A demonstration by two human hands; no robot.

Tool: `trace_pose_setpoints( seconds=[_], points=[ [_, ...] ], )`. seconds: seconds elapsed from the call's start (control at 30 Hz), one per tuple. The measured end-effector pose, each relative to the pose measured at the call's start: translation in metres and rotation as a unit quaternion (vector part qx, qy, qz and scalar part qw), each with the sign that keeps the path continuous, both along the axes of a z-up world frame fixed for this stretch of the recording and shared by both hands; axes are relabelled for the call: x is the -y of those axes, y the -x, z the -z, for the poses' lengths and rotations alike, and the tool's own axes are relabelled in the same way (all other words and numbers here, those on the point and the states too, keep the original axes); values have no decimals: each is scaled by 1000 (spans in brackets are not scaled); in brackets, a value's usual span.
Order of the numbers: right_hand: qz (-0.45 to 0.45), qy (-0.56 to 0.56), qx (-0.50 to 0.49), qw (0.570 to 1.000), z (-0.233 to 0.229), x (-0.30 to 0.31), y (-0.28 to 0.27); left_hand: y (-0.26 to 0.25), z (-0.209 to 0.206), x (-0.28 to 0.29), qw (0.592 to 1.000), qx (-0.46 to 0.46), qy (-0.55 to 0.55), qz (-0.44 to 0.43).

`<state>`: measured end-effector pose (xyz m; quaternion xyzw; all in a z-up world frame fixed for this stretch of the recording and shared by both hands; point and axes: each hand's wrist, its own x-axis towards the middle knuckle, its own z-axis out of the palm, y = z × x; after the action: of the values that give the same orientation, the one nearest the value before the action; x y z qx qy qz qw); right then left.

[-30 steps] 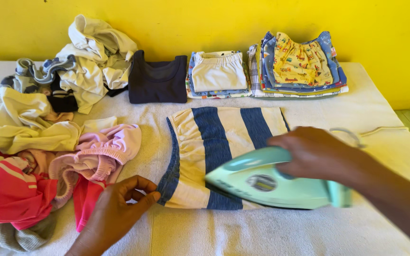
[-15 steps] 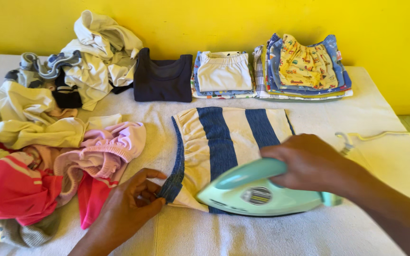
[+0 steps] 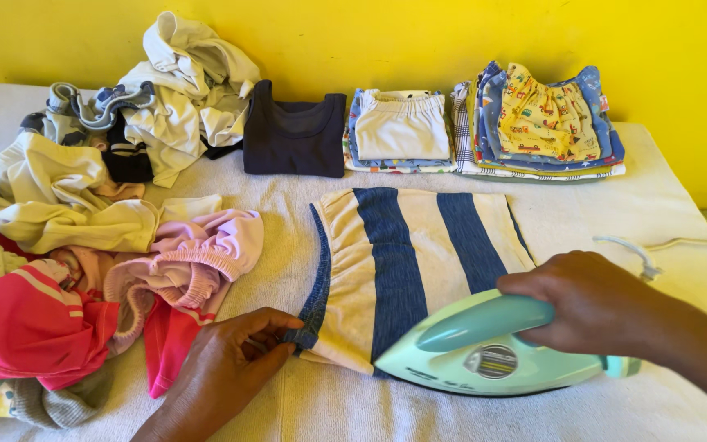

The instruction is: The person irons several small garments, including shorts and a striped shirt, on a cloth-covered surface. They use a green electric iron to smooth each item, then fold and stack them neatly.

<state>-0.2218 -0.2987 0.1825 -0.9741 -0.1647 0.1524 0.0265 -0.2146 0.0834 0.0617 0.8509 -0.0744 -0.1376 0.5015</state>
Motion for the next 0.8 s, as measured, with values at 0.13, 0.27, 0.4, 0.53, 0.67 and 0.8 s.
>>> trace_pose_setpoints(
  seconds=[0.13, 0.27, 0.4, 0.53, 0.67, 0.8],
  points=[
    [-7, 5, 16, 1000, 4, -47, -5, 2, 0, 1, 999, 31, 29, 12],
    [-18, -1, 25, 1000, 1, -72, -7, -1, -8, 3, 999, 20, -30, 12],
    [25, 1, 1, 1000, -2, -43, 1, -24, -20, 11, 998, 18, -62, -8],
    [143, 52, -37, 988, -9, -5, 14, -44, -24, 30, 984, 46, -172, -9],
    [147, 64, -31, 987, -7, -10, 13, -56, -16, 42, 991, 33, -128, 0],
    [76, 36, 27, 996, -1, -52, -9, -58, -9, 41, 996, -2, -86, -16]
  ],
)
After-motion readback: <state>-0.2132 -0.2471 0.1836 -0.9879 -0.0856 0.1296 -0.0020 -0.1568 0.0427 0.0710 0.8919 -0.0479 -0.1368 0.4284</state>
